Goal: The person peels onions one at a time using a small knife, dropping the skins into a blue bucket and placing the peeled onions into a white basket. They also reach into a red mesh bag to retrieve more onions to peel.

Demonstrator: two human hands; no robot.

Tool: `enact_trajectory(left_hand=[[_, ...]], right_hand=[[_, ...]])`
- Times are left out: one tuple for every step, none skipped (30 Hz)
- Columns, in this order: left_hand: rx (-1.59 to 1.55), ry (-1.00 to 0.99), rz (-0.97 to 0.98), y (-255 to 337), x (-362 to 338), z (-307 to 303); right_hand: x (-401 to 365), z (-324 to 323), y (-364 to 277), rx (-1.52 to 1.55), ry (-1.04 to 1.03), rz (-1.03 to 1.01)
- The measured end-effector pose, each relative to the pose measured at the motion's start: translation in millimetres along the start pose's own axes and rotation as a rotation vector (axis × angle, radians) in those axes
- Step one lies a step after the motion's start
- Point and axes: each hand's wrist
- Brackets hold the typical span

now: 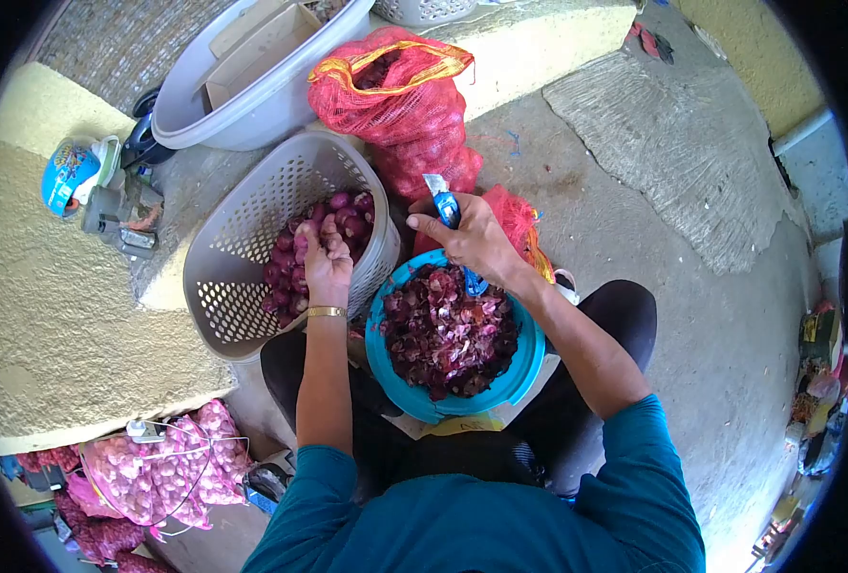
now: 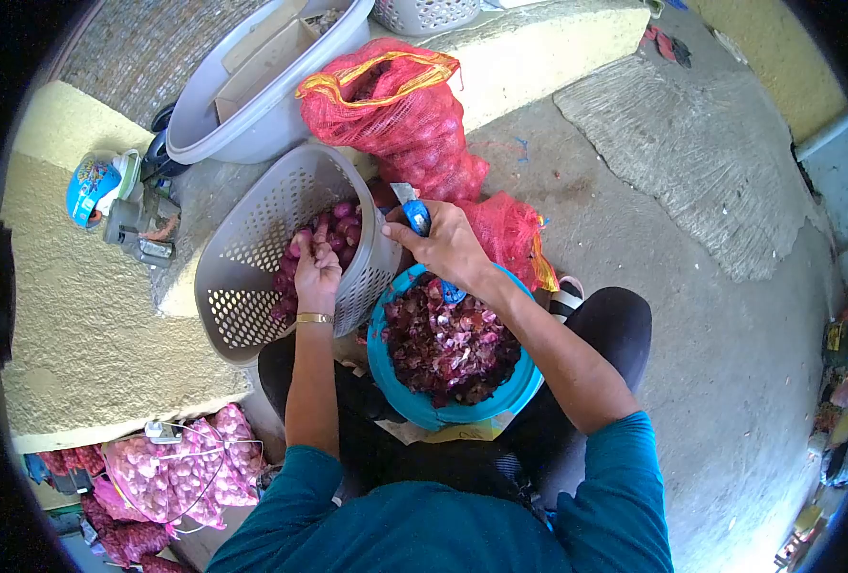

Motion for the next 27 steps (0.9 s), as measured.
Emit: enact_trajectory(left_hand=[[0.139,0.065,0.004,1.5,-0.6,-1.9],[0.140,0.067,0.011,2.7,-0.8,-3.9],[0.210,0.008,0.017,2.9,-0.4,-4.8],[0.279,-0.051,0.019,2.4,-0.5,-6.0],[0.279,-0.048,0.022,1.9,-0.7,-7.0],[0.343,-0.085,0.047,0.7,-0.3,-2.4],[0.408,-0.126,0.071,-1.5,1.7,6.2],[0.554,0.262,0.265,-25.8,-2.8,49.6],[0.554,0.258,0.270,-36.1,-1.2,74.6],[0.712,0.083,0.328,-42.1,4.0,94.3],[0.868,-0.093,0.385,-47.3,14.2,108.0],[1.139,-0.213,0.570,-54.1,36.2,121.0],[1.404,-0.337,0.756,-58.8,64.6,136.3],[1.639,-0.395,0.867,-60.5,93.0,152.2],[1.875,-0.449,0.980,-60.0,119.5,168.9],[2.201,-0.405,0.925,-58.6,139.2,186.4],[2.524,-0.348,0.844,-59.0,157.7,200.9],[2.517,-0.350,0.854,-57.9,182.3,204.0],[2.627,-0.230,0.464,-53.6,209.0,201.0],[2.683,-0.107,0.060,-50.8,225.7,199.4],[2.679,-0.113,0.064,-50.8,228.1,200.4],[2.673,-0.329,0.005,-50.1,227.7,198.0],[2.654,-0.544,-0.056,-49.0,227.1,195.7],[2.551,-0.500,-0.005,-51.4,234.9,181.4],[2.552,-0.506,-0.009,-53.9,239.6,174.7],[2.473,-0.506,-0.035,-55.7,243.7,167.9],[2.394,-0.507,-0.060,-57.9,248.4,159.9]], right_hand=[[0.6,-0.6,0.3,0.001,-0.006,-0.001],[1.1,-1.6,1.0,0.001,0.000,0.006],[1.4,-1.9,-0.8,0.001,0.007,0.013],[0.3,-2.7,-3.4,0.003,0.003,0.014],[-1.9,-4.7,-7.9,-0.008,0.017,0.033],[-2.7,-6.0,-12.1,-0.019,0.031,0.048],[-2.2,-5.3,-10.9,-0.017,0.032,0.040],[-1.6,-3.7,-6.7,0.014,0.070,0.051],[-0.5,-2.7,-1.9,0.043,0.104,0.063],[1.5,-6.0,3.6,-0.017,0.063,0.122],[2.9,-3.2,14.6,-0.018,0.061,0.115],[2.9,1.3,28.7,0.190,0.061,0.181],[1.2,2.1,36.3,0.396,0.062,0.247],[-4.6,-3.1,31.1,0.452,0.006,0.333],[-8.1,-7.1,27.8,0.447,0.005,0.326],[-10.7,-10.7,25.6,0.496,-0.014,0.388],[-13.4,-14.3,23.7,0.544,-0.029,0.449],[-16.2,-17.8,22.0,0.541,-0.023,0.487],[-17.2,-20.0,26.4,0.537,-0.020,0.480],[-18.6,-22.2,33.0,0.528,-0.020,0.440],[-20.7,-24.7,36.9,0.518,-0.020,0.403],[-22.9,-25.8,38.7,0.544,-0.022,0.387],[-24.7,-27.3,37.9,0.545,-0.021,0.388],[-27.3,-29.6,32.5,0.560,-0.032,0.395],[-29.4,-31.0,27.9,0.576,-0.042,0.402],[-30.9,-31.1,25.4,0.567,-0.052,0.397],[-31.8,-30.2,24.2,0.569,-0.047,0.400]])
Point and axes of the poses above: each hand's wrist, its own x-axis towards the middle knuckle, its own z-axis out of the palm, y = z × x, and after that the axes turned 1 degree about y, right-handed
